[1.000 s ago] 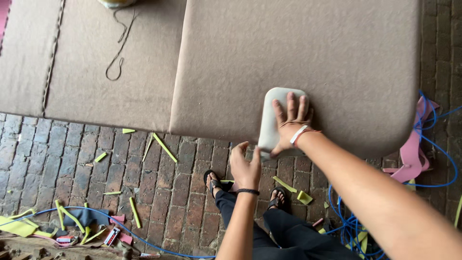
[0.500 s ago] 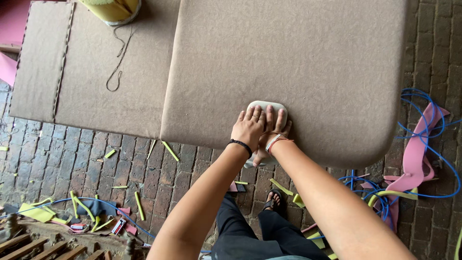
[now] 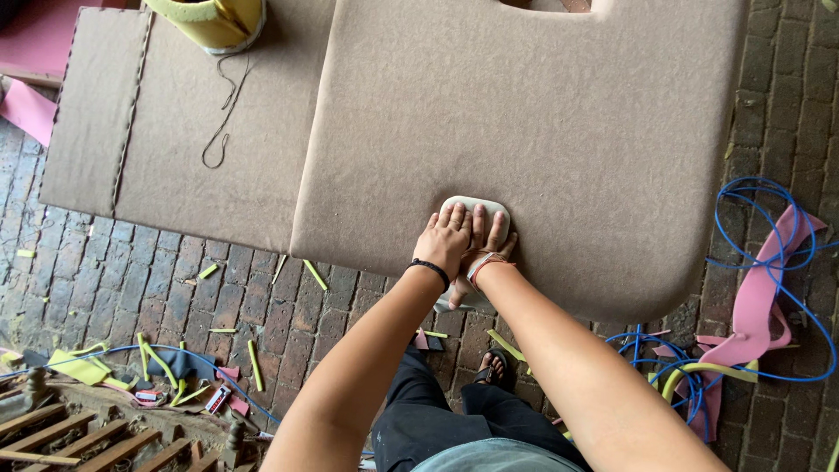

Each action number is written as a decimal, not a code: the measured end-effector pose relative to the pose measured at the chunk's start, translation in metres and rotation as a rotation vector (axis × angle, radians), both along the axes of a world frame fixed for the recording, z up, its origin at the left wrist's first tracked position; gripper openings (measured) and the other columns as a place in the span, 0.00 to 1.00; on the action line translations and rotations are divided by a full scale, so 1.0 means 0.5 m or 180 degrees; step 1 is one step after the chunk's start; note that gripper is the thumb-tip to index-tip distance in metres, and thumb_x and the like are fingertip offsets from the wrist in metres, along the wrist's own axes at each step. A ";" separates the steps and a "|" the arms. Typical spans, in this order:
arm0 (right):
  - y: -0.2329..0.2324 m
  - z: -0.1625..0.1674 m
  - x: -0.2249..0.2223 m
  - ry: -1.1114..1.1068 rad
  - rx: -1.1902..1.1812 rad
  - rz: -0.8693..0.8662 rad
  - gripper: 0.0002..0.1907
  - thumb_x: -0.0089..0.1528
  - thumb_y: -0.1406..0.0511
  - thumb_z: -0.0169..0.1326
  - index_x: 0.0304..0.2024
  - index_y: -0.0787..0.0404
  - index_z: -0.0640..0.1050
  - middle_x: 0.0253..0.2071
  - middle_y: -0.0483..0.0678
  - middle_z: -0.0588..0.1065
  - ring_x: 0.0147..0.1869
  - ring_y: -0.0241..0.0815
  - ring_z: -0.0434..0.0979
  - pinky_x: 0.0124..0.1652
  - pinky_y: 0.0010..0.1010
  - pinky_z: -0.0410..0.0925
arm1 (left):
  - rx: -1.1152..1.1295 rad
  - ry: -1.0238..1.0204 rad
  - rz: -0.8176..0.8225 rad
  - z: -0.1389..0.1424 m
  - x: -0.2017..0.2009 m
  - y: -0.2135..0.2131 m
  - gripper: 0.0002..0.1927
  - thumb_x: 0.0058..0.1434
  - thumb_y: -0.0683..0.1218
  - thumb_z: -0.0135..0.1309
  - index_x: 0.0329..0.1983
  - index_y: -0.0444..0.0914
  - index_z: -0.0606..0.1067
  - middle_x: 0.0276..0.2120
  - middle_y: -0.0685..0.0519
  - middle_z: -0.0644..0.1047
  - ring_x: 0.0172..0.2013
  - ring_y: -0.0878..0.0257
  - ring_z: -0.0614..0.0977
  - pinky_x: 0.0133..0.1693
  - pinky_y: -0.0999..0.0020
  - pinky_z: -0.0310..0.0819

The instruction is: The person places a foam pad on a wooden board, wraps fabric around the pad and board, folds the fabric edges over the back, and uses a pneumatic nail gun to staple the fabric in place, trimming excess fabric with scissors.

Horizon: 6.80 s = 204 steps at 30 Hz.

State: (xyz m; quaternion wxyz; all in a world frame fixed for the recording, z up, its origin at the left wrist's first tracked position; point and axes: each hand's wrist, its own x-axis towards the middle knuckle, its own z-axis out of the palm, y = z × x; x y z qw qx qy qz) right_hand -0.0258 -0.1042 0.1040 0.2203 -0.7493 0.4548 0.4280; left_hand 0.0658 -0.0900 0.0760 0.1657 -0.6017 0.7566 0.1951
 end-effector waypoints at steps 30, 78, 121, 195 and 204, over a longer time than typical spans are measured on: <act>0.006 -0.028 -0.020 -0.0292 -0.0215 -0.0151 0.93 0.31 0.35 0.73 0.74 0.43 0.19 0.72 0.62 0.07 0.73 0.80 0.04 0.65 0.82 0.32 | -0.0715 0.0149 0.0231 -0.060 -0.023 -0.003 0.35 0.66 0.46 0.47 0.75 0.36 0.55 0.74 0.41 0.56 0.73 0.47 0.56 0.69 0.49 0.52; 0.107 0.058 -0.096 -0.1198 -0.0752 -0.0970 0.34 0.60 0.50 0.55 0.68 0.46 0.68 0.77 0.35 0.53 0.64 0.46 0.75 0.57 0.43 0.71 | 0.0387 0.2883 0.2294 0.064 0.155 0.257 0.20 0.58 0.48 0.60 0.52 0.37 0.79 0.44 0.48 0.84 0.45 0.59 0.87 0.48 0.66 0.80; 0.671 0.175 0.935 -0.2669 0.3056 0.0665 0.13 0.66 0.67 0.56 0.52 0.63 0.81 0.42 0.47 0.82 0.39 0.34 0.80 0.35 0.24 0.68 | -0.4299 0.2261 0.6919 0.146 0.646 1.259 0.14 0.61 0.47 0.62 0.49 0.41 0.81 0.42 0.55 0.85 0.42 0.66 0.86 0.47 0.69 0.80; 1.514 0.331 2.268 -0.1121 0.5132 0.0526 0.29 0.59 0.68 0.52 0.64 0.59 0.70 0.59 0.48 0.75 0.65 0.50 0.73 0.64 0.48 0.65 | -1.1154 0.0574 0.6259 0.402 1.347 1.843 0.14 0.65 0.52 0.56 0.46 0.39 0.75 0.38 0.56 0.81 0.36 0.67 0.83 0.31 0.70 0.77; 1.624 0.356 2.433 -0.0756 0.5550 0.0785 0.32 0.60 0.66 0.57 0.67 0.64 0.67 0.58 0.52 0.74 0.64 0.53 0.74 0.65 0.48 0.67 | -0.4410 -0.4495 0.8338 0.347 1.562 1.760 0.17 0.53 0.46 0.70 0.39 0.43 0.72 0.35 0.51 0.82 0.31 0.57 0.84 0.32 0.62 0.78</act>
